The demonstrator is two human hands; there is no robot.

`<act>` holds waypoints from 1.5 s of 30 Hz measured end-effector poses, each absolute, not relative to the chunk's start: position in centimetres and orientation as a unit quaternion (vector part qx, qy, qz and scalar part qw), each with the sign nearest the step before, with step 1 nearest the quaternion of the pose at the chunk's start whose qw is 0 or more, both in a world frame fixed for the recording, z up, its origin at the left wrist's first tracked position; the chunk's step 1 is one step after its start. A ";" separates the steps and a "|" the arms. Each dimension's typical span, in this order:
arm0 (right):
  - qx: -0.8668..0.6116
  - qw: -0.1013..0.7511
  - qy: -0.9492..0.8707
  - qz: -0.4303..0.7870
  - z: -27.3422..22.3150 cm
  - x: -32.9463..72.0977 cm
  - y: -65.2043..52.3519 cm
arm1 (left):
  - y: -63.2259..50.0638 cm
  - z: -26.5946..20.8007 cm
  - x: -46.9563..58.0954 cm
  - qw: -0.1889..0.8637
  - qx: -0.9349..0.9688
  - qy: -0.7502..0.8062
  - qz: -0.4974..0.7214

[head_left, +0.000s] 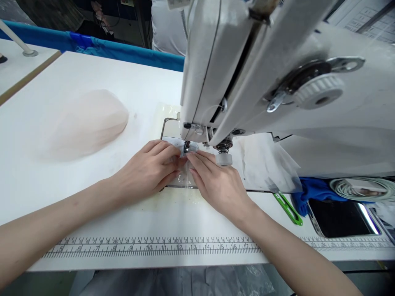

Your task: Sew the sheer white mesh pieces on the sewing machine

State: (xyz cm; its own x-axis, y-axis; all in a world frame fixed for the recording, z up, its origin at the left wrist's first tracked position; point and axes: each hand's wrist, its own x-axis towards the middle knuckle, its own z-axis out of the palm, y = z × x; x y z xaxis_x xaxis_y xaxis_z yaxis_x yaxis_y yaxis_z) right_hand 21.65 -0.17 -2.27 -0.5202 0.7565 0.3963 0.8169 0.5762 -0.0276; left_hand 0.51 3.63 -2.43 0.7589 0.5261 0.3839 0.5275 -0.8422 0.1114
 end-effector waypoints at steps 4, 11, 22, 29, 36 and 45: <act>-0.440 0.195 -0.870 -0.105 -2.4 22.1 0.1 | 3.0 -2.9 0.6 0.009 -0.936 -0.291 -0.199; -0.432 0.198 -0.870 -0.128 -2.5 22.3 0.3 | 2.3 -3.2 0.9 0.092 -0.936 -0.290 -0.177; -0.429 0.209 -0.866 -0.150 -2.5 22.2 0.2 | 2.1 -2.9 1.2 0.121 -0.932 -0.295 -0.174; -0.426 0.213 -0.866 -0.155 -2.7 22.2 0.3 | 2.1 -3.0 1.1 0.124 -0.931 -0.295 -0.179; -0.427 0.199 -0.868 -0.153 -2.7 22.3 0.3 | 2.2 -3.0 1.3 0.117 -0.927 -0.306 -0.184; -0.412 0.196 -0.878 -0.144 -2.3 22.3 0.2 | 2.1 -2.6 0.4 0.096 -0.938 -0.272 -0.192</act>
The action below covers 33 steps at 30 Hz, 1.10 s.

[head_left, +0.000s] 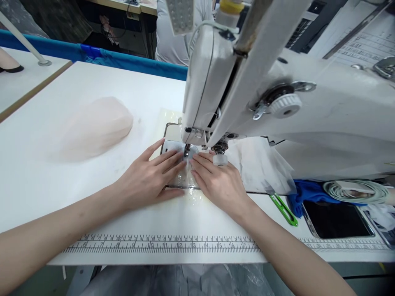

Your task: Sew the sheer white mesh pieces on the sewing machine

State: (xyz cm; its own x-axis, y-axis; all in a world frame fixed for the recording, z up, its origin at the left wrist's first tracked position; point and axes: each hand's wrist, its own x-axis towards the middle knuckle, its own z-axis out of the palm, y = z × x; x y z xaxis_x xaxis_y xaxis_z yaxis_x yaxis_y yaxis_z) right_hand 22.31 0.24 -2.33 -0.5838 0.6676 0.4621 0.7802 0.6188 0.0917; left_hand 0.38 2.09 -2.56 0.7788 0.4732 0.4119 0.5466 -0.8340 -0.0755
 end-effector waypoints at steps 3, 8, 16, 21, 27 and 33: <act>-0.391 0.203 -0.888 -0.134 -2.1 22.6 0.2 | 2.0 -2.1 0.0 0.103 -0.949 -0.209 -0.214; -0.359 0.222 -0.904 -0.069 -1.2 22.9 0.0 | 2.2 -2.2 -0.1 0.158 -0.944 -0.182 -0.224; -0.324 0.209 -0.910 -0.150 -1.9 22.6 -0.3 | 1.3 -2.3 0.7 0.127 -0.935 -0.230 -0.238; -0.304 0.243 -0.910 -0.145 -2.1 22.5 -0.4 | 0.6 -2.5 0.7 0.151 -0.935 -0.239 -0.213; -0.303 0.253 -0.908 -0.140 -1.9 22.4 -0.4 | 0.3 -2.7 0.4 0.175 -0.936 -0.237 -0.193; -0.311 0.248 -0.906 -0.142 -1.8 22.4 -0.4 | 0.3 -2.6 0.5 0.175 -0.935 -0.238 -0.194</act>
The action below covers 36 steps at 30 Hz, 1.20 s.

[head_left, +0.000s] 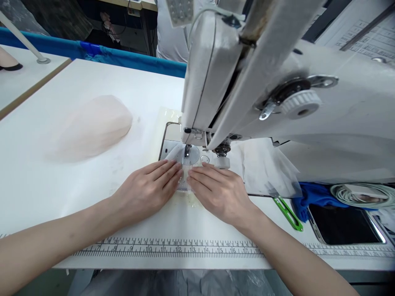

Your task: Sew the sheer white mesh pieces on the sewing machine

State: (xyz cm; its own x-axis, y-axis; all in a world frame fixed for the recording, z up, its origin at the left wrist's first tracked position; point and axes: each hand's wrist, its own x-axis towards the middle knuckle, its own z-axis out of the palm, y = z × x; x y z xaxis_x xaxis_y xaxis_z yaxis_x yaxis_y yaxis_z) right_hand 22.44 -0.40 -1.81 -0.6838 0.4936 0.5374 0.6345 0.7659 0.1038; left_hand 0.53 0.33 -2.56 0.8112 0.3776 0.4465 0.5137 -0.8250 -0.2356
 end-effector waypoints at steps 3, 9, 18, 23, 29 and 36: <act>-0.312 0.247 -0.906 -0.142 -1.9 22.4 -0.4 | 0.5 -2.5 0.6 0.174 -0.937 -0.234 -0.195; -0.319 0.252 -0.900 -0.155 -2.3 22.3 -0.1 | 1.3 -2.6 0.6 0.179 -0.933 -0.245 -0.192; -0.317 0.232 -0.904 -0.169 -2.7 22.4 -0.2 | 0.8 -2.6 0.3 0.168 -0.939 -0.239 -0.182; -0.321 0.221 -0.908 -0.151 -3.0 22.4 0.0 | 1.5 -2.8 0.3 0.175 -0.937 -0.250 -0.168; -0.324 0.234 -0.904 -0.153 -3.3 22.4 0.1 | 1.3 -2.5 0.7 0.144 -0.930 -0.276 -0.197; -0.342 0.235 -0.898 -0.147 -3.2 22.2 -0.1 | 0.7 -2.7 0.8 0.157 -0.925 -0.284 -0.195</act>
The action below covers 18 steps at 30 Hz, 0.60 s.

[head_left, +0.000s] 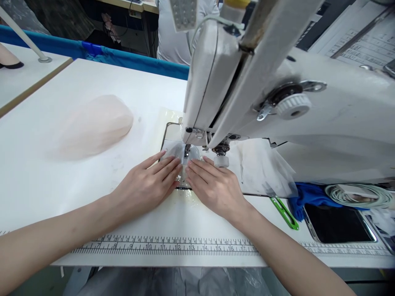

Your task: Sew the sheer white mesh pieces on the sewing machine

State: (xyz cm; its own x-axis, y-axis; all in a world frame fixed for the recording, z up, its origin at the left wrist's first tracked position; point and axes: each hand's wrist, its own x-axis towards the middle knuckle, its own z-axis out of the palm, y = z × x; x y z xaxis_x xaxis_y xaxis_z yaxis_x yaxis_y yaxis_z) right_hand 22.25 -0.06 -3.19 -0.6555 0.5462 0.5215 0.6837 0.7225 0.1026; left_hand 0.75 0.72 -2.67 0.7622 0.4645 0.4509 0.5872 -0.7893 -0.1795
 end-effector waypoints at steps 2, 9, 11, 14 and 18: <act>-0.352 0.225 -0.896 -0.148 -3.1 22.2 0.0 | 1.1 -2.7 0.8 0.167 -0.923 -0.288 -0.193; -0.380 0.208 -0.889 -0.146 -2.8 22.0 -0.1 | 1.4 -2.8 0.8 0.126 -0.921 -0.312 -0.194; -0.380 0.213 -0.888 -0.146 -2.7 21.9 -0.1 | 1.2 -2.8 0.8 0.113 -0.922 -0.314 -0.195; -0.384 0.212 -0.887 -0.145 -2.7 21.9 -0.1 | 1.2 -2.8 0.9 0.120 -0.922 -0.314 -0.193; -0.393 0.202 -0.885 -0.149 -2.8 21.8 0.0 | 1.5 -2.8 1.0 0.131 -0.921 -0.312 -0.194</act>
State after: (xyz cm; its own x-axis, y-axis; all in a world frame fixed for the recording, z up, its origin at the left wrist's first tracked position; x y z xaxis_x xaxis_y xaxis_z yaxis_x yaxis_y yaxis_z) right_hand 21.83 -0.01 -2.78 -0.6098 0.6343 0.4752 0.7551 0.6472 0.1049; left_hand 0.98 1.51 -2.79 0.7295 0.5246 0.4389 0.6259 -0.7707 -0.1192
